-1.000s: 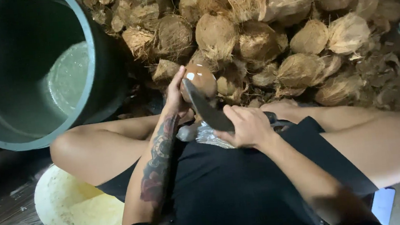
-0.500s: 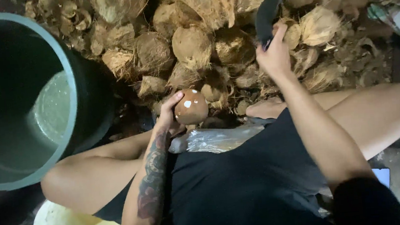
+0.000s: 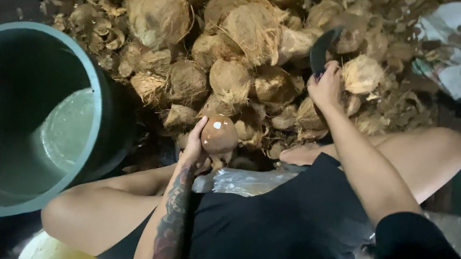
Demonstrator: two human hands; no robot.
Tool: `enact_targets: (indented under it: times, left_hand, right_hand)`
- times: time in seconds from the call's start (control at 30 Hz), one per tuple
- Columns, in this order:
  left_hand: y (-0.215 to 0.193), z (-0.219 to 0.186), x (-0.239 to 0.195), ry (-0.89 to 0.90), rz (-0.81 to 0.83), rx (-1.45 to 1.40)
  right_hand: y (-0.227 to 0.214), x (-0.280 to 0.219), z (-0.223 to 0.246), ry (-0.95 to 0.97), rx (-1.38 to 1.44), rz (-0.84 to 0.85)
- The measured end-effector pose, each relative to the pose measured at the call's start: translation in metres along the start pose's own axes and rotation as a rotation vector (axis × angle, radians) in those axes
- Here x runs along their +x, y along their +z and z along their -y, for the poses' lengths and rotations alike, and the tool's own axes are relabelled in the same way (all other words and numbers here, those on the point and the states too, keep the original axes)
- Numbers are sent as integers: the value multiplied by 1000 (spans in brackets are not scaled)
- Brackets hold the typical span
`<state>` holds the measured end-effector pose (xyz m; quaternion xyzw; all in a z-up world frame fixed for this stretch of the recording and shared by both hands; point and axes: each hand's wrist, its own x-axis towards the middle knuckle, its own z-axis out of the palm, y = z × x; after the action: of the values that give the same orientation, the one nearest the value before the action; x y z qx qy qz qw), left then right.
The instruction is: The person sits cross-legged on the floor and uses a machete to strike the top of a coconut, creating holes to drain the water into a nearby bucket. They repeat this process with a second coconut.
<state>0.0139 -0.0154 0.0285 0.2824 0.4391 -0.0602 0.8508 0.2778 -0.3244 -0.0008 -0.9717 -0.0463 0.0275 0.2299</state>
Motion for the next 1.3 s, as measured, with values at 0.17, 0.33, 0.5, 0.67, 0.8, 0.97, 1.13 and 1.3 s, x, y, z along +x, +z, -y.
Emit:
enact_targets:
  times: [0.17,0.33,0.5,0.67,0.8,0.97,1.13,1.3]
  left_hand:
    - [-86,41,158,282,105,268]
    - [-38,-33,53,462,232,122]
    - [-75,-150,-109,625,271,194]
    - [-241,-223,-178,1039,-644,1079]
    - [-330,-199,-167,739,-1053,1271]
    - [-335,-186,-156,587,-1218,1385]
    - [-334,-190,-165,493,-1184,1423]
    - [-333,-192,-166,496,-1162,1389]
  right_hand:
    - [-15,-30,81,-246,206,14]
    - [-59,-135,285,-525,510,590]
    - [-11,-120,369,-892,500,643]
    - [-4,-140,503,-1002,440,891]
    - [79,-152,575,-1132,282,779]
    - [181,-171,606,-1115,-44,940]
    - [298,-169,577,-1144,-511,991]
    - [333,-166,546,-1233,-744,1092]
